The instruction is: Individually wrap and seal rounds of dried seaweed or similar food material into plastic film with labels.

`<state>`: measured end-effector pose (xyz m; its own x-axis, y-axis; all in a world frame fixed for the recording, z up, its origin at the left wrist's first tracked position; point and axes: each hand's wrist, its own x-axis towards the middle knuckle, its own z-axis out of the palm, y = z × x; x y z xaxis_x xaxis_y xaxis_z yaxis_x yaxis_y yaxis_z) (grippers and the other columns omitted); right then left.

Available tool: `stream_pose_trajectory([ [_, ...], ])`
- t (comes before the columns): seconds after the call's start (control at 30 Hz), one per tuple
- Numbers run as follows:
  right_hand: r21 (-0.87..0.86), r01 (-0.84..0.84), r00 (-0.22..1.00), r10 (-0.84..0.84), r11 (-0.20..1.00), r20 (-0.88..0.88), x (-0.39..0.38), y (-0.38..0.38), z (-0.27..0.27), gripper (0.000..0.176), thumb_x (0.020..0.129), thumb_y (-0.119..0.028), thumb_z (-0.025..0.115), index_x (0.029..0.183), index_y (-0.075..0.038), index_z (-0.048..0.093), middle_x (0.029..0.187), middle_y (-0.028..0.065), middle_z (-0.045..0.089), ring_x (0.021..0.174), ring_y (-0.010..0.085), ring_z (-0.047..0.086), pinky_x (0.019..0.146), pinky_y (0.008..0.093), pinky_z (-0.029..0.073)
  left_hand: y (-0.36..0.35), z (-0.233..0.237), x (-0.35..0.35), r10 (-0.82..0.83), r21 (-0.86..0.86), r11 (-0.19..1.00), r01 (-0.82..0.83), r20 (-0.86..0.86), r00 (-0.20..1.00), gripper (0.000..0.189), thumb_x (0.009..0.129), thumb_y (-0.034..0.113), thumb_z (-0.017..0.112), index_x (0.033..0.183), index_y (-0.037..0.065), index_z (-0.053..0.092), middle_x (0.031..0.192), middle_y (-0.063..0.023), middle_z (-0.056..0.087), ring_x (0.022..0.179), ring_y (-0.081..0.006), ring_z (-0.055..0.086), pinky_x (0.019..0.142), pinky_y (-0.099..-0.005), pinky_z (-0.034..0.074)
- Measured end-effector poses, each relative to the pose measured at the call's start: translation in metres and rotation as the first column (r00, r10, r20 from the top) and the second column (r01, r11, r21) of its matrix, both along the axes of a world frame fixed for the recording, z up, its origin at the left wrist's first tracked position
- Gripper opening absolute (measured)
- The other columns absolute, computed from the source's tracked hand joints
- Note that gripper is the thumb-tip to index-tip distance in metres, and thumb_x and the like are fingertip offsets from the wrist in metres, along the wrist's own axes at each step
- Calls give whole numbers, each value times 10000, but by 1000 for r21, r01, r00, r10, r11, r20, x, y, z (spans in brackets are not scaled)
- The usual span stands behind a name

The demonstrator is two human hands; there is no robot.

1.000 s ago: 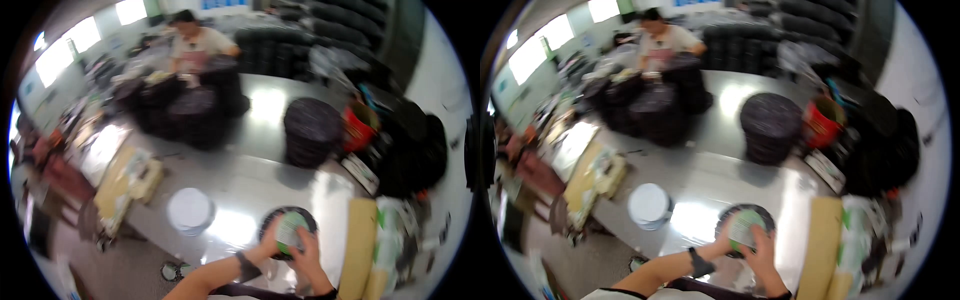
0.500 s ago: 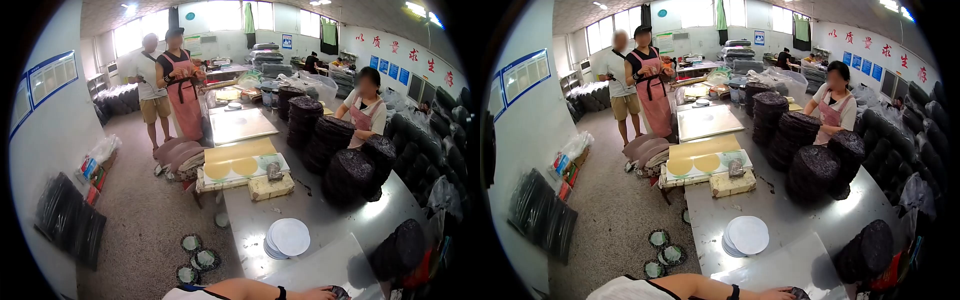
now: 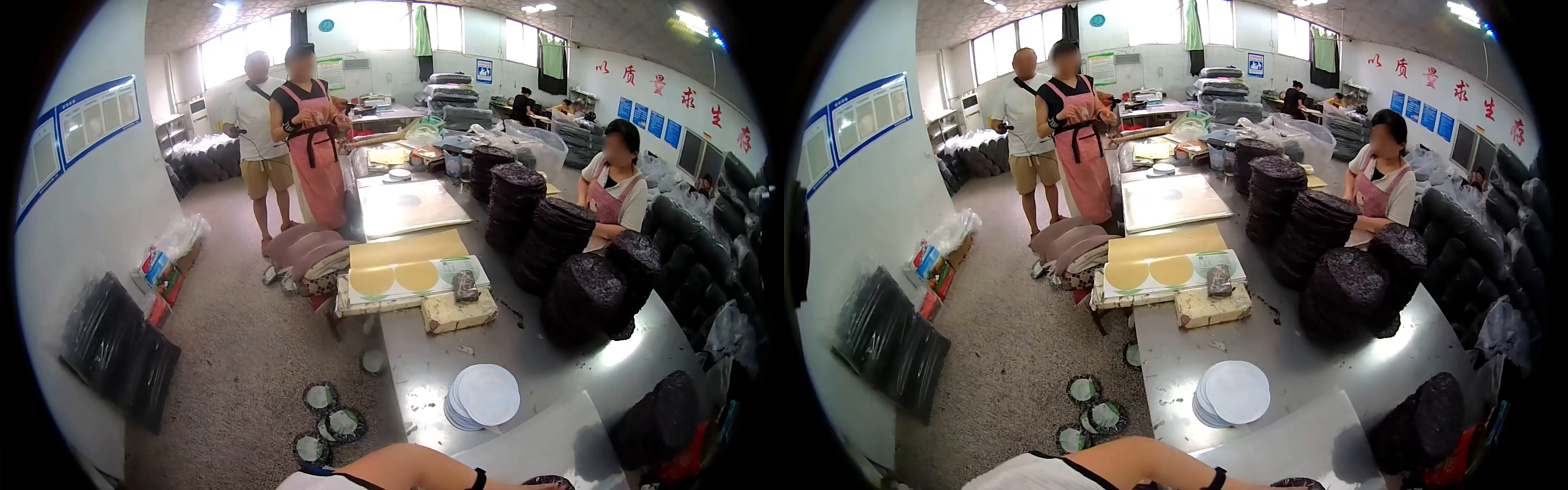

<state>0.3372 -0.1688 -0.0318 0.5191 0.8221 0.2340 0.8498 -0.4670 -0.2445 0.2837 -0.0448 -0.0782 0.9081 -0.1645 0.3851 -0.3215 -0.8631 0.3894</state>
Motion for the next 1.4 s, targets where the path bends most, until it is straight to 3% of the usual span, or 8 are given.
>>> stream_pose_trajectory([
  [0.23, -111, -37, 999, 40, 993, 26, 13, -8, -9, 598, 1016, -356, 473, 1505, -21, 399, 1585, 196, 353, 1471, 367, 313, 1208, 511, 205, -14, -60, 11, 158, 29, 985, -169, 228, 961, 841, 914, 414, 602, 1574, 32, 246, 1624, -259, 224, 1517, -428, 177, 1235, -522, 139],
  [0.3, -186, -78, 997, 79, 979, -5, 16, -7, -16, 588, 1007, -322, 491, 1507, -27, 398, 1592, 192, 341, 1480, 365, 298, 1213, 514, 193, 4, 28, -8, -110, -213, 977, 31, -369, 923, 910, 878, 488, 630, 1567, 20, 264, 1618, -288, 208, 1526, -447, 118, 1234, -546, 69],
  [0.6, 289, 284, 850, -100, 915, -518, -19, -65, -5, 550, 957, -148, 583, 1457, 37, 446, 1529, 237, 416, 1456, 402, 341, 1201, 458, 267, 5, 35, -78, 528, -50, 803, -594, -402, 748, 714, 965, 399, 610, 1504, 9, 353, 1582, -323, 242, 1504, -441, 191, 1189, -622, 109],
  [0.73, 507, 446, 583, 190, 738, -790, -36, -64, 16, 652, 1040, -366, 506, 1565, -50, 284, 1580, 185, 360, 1495, 317, 292, 1210, 457, 256, -6, 110, -63, -62, -929, 324, -180, -211, 975, 638, 981, 335, 595, 1508, 43, 385, 1609, -244, 275, 1519, -367, 224, 1216, -525, 167],
  [0.77, 403, 759, 68, 554, 510, -830, -35, -70, 41, 772, 1029, -626, 358, 1575, -88, 261, 1551, 171, 398, 1486, 298, 304, 1203, 460, 273, -9, 131, -59, -125, -893, 444, -79, -149, 981, 633, 976, 302, 606, 1512, 48, 384, 1616, -219, 282, 1518, -352, 237, 1217, -503, 187],
  [0.87, 167, 875, -208, 664, 454, -718, -25, -99, 33, 895, 959, -772, 283, 1545, -97, 332, 1507, 157, 462, 1401, 310, 431, 1185, 464, 313, -30, 121, -46, -99, -468, 883, -14, -216, 971, 783, 890, 200, 726, 1560, 99, 334, 1635, -173, 267, 1506, -387, 246, 1221, -503, 211],
  [1.13, -150, 987, -159, 465, 55, -871, 1, -173, 20, 633, 1012, -589, 460, 1398, -88, 508, 1411, 72, 557, 1279, 256, 545, 1076, 422, 449, -34, 79, -60, -97, -199, 980, 16, -404, 910, 583, 907, 283, 697, 1442, 143, 512, 1566, -121, 407, 1473, -333, 337, 1220, -566, 180],
  [1.4, 211, 903, 15, 461, 375, -887, -33, -99, -7, 337, 985, -75, 622, 1298, -4, 520, 1152, 110, 663, 1070, 204, 641, 906, 331, 531, 66, 133, -131, 351, 25, 929, -370, -377, 857, 496, 903, 201, 698, 1379, 138, 577, 1458, -131, 522, 1412, -353, 420, 1185, -516, 300],
])
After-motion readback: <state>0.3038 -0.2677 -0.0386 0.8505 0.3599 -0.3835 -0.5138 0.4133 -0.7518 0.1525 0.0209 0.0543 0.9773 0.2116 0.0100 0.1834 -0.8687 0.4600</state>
